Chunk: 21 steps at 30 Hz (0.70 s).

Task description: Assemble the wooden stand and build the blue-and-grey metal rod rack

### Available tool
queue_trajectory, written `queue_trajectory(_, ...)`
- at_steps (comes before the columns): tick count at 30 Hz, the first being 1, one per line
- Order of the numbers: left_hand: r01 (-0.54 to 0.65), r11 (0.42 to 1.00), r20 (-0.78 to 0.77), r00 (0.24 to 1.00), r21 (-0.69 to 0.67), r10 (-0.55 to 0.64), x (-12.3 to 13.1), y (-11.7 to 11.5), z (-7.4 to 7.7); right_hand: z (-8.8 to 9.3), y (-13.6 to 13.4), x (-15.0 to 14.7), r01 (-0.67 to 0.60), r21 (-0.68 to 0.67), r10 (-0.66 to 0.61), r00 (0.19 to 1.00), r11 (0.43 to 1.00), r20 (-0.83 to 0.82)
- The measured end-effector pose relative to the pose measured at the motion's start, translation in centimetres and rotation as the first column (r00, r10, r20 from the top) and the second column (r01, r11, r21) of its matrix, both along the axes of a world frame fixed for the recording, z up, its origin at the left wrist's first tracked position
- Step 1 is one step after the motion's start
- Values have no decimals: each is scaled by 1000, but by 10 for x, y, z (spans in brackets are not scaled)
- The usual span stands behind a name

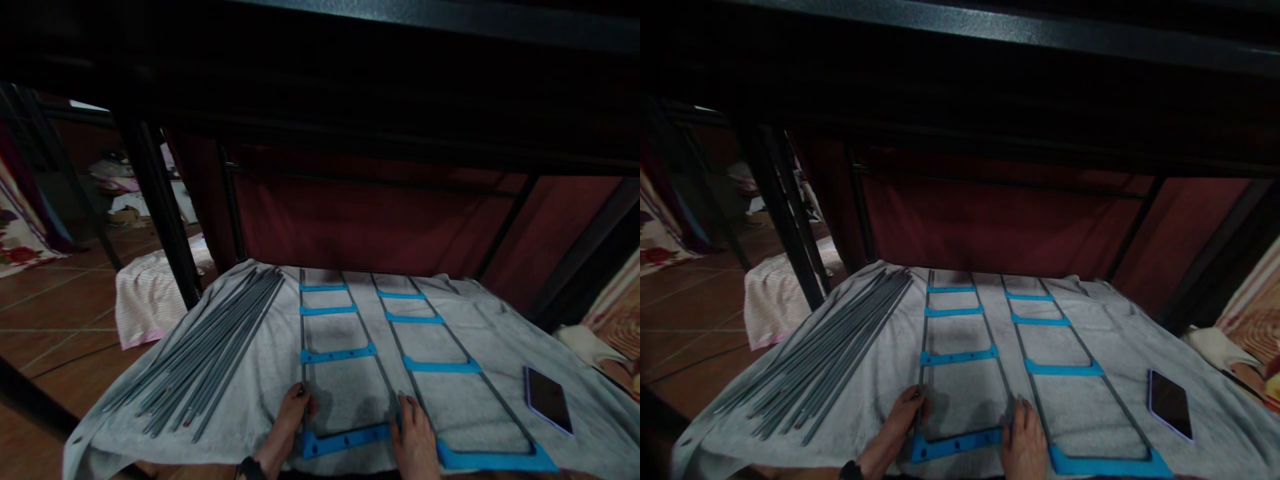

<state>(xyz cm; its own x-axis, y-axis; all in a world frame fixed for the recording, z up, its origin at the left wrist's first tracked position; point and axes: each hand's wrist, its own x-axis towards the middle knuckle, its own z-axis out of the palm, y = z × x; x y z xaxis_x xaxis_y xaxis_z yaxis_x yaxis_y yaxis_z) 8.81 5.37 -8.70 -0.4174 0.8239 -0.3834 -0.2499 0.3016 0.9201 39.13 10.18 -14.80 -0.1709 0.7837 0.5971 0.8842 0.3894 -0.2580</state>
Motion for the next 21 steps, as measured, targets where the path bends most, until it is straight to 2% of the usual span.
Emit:
queue_trajectory(3, -40, 999, -39, 998, 11, 40, -1, 4, -3, -12, 10, 22, 40, -146, -55, 993, 988, -104)
queue_trajectory(7, -79, 996, -62, 995, 33, 81, -1, 7, -3, -11, 9, 17, -3, -355, -75, 976, 935, -206)
queue_trajectory(13, -116, 992, 8, 993, 45, 116, -4, 11, -1, 3, 8, 5, -21, -458, -124, 951, 889, -284)
queue_trajectory(17, -86, 996, 39, 996, 35, 85, -5, 15, 5, -2, 13, 13, -149, -553, -36, 950, 820, -309)
queue_trajectory(19, -91, 996, 37, 995, 7, 90, -2, 18, 10, -5, 16, 18, -153, -529, -6, 958, 835, -287)
queue_trajectory(21, -97, 995, 18, 995, -15, 98, 1, 21, 14, -6, 20, 24, -88, -458, -18, 975, 885, -223)
